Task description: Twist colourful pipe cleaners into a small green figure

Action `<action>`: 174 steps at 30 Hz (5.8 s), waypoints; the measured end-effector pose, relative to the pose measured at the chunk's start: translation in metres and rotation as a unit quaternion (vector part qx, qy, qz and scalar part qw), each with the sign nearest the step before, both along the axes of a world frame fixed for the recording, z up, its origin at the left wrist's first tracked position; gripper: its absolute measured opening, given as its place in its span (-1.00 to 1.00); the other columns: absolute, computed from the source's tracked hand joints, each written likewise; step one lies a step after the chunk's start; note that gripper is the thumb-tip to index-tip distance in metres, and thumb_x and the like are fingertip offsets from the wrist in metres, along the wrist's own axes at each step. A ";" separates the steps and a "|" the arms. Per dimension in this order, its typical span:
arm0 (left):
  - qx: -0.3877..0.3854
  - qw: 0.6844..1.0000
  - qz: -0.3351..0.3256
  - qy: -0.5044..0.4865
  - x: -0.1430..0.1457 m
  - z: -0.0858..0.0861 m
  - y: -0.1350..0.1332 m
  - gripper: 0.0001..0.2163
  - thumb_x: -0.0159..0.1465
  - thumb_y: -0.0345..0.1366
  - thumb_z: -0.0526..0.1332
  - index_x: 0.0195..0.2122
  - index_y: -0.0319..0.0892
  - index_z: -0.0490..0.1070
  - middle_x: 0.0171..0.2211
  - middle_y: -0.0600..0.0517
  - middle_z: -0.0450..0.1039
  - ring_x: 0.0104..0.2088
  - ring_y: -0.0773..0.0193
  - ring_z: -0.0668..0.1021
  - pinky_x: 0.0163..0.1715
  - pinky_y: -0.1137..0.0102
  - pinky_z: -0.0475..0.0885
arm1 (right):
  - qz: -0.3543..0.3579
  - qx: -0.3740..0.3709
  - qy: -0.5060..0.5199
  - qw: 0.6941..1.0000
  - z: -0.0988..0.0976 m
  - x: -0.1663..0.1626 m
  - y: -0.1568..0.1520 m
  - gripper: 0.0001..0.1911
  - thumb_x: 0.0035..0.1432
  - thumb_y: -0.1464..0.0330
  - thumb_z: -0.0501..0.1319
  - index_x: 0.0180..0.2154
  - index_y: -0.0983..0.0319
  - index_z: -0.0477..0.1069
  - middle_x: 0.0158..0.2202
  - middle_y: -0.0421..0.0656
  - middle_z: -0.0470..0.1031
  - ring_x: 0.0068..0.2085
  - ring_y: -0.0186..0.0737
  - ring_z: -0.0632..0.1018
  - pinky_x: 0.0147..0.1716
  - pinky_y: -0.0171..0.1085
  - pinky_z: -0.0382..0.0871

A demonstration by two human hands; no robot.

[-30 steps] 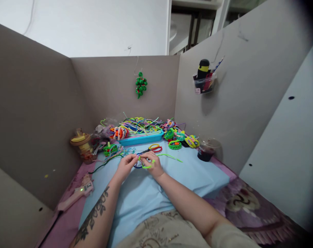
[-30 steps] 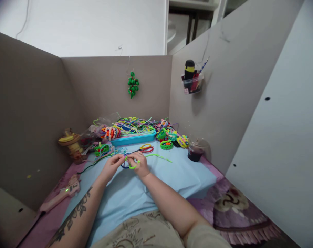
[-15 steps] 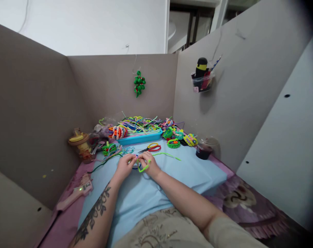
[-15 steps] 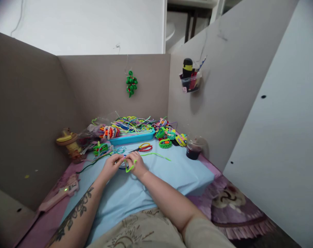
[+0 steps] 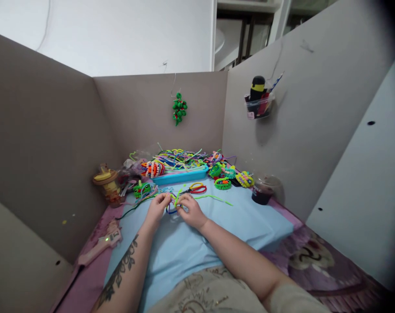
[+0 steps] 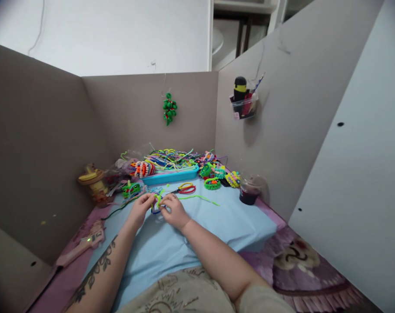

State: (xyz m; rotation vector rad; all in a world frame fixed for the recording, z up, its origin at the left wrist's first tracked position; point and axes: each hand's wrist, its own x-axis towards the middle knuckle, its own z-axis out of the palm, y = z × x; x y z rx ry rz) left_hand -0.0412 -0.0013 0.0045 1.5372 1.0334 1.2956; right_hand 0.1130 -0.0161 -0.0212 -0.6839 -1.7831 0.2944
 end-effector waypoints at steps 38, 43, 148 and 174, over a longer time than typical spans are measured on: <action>0.113 0.975 0.021 0.190 0.003 0.010 -0.011 -0.75 0.17 -0.14 0.10 -0.45 -0.22 0.39 -0.52 0.05 0.36 -0.46 0.32 0.38 -0.42 0.45 0.28 | -0.025 0.001 0.062 0.998 0.004 0.010 0.009 -0.94 0.08 0.36 0.16 -0.41 0.20 0.39 -0.41 -0.16 0.39 -0.31 -0.24 0.40 -0.29 -0.25 0.29; 0.152 0.960 0.018 0.235 0.002 0.008 -0.012 -0.75 0.19 -0.14 0.08 -0.41 -0.20 0.41 -0.43 0.00 0.41 -0.37 0.27 0.41 -0.33 0.41 0.29 | -0.016 -0.010 0.045 0.999 0.006 0.008 0.004 -0.94 0.05 0.42 0.15 -0.46 0.20 0.36 -0.41 -0.17 0.34 -0.29 -0.23 0.38 -0.26 -0.24 0.27; -0.117 0.992 0.042 0.016 -0.017 0.008 0.001 -0.53 0.01 -0.04 0.23 -0.10 -0.16 0.28 -0.32 0.00 0.41 -0.31 0.28 0.47 -0.40 0.45 0.33 | 0.193 -0.283 0.176 0.923 -0.012 0.018 0.025 -0.76 -0.15 0.21 0.34 -0.42 0.22 0.46 -0.04 -0.12 0.30 -0.02 -0.14 0.36 -0.01 -0.17 0.17; 0.120 0.952 0.165 0.228 -0.008 0.000 -0.002 -0.81 0.07 -0.15 0.20 -0.40 -0.17 0.40 -0.57 0.07 0.42 -0.54 0.29 0.43 -0.50 0.44 0.23 | 0.168 -0.329 0.369 0.853 -0.007 0.013 0.031 -0.75 -0.27 0.25 0.37 -0.51 0.21 0.38 -0.21 -0.17 0.41 -0.18 -0.18 0.42 -0.15 -0.21 0.24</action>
